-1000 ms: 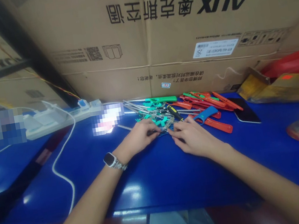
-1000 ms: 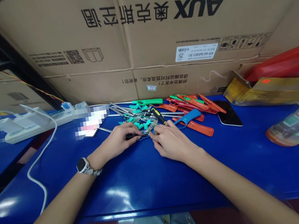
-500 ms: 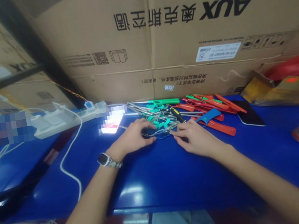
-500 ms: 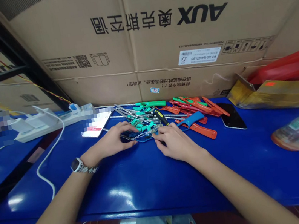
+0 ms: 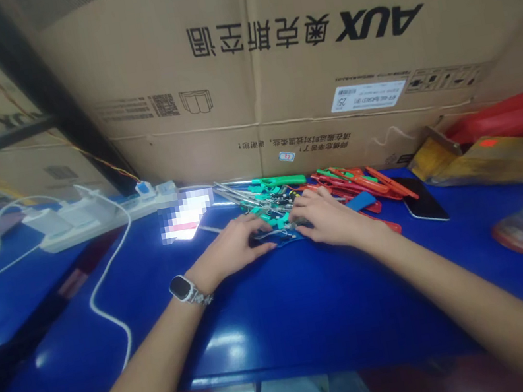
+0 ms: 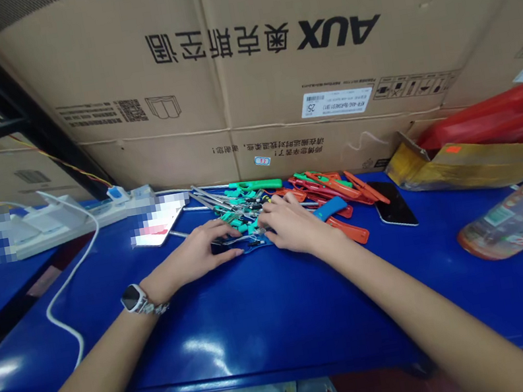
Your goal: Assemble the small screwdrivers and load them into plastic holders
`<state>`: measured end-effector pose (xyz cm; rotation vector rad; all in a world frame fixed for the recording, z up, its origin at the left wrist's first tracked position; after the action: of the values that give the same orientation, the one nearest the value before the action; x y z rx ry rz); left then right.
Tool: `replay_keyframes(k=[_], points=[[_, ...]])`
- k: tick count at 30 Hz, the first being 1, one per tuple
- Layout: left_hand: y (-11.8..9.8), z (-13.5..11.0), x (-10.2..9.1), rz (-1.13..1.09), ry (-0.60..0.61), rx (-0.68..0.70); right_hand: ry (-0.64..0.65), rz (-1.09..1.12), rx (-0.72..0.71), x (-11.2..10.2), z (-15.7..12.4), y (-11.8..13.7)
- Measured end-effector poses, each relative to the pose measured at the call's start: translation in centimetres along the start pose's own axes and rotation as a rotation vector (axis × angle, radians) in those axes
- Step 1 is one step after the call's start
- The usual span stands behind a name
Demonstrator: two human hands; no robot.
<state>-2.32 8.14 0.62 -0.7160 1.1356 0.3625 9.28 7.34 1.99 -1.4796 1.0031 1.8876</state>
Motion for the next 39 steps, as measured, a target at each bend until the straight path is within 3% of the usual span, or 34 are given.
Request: replay_keyframes(k=[7,17,19,24,29,34,39], points=[[1.2,-0.2,0.0,-0.082,0.054,-0.018,-0.083,0.042,0.036,0.1,-0.3,-0.7],[-0.2,2.7,-0.2,0.183,0.183,0.073,-0.132,0.098,0.039,0.8,-0.8,-0.9],[-0.4,3.1,-0.4,0.218,0.148,0.09,-0.138,0.09,0.047,0.9,-0.9,-0.8],[0.4,2.1,-1.5,0.155,-0.075,0.054,-0.163,0.112,0.055,0.8,-1.5,-0.3],[1.3,1.0,-1.9,0.002,-0.114,0.011,-0.237,0.129,0.095,-1.0,-0.9,-0.9],[1.3,0.8,-1.6,-0.064,-0.095,0.003,0.01,0.04,0.119,-0.3,2.5,-1.5],[0.1,0.5,-0.1,0.005,0.049,0.063,0.173,0.063,0.177,1.4,5.2,-2.8]])
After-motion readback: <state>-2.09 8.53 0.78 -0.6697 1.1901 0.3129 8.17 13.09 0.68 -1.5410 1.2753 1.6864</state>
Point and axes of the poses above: each hand's wrist, its own z-axis towards the middle knuckle, its own x-axis out of the palm, y = z × x, the point moved 10 cm from there along z, towards the middle knuckle, and after that the axes turned 10 degrees about z, right-handed, at the moved point
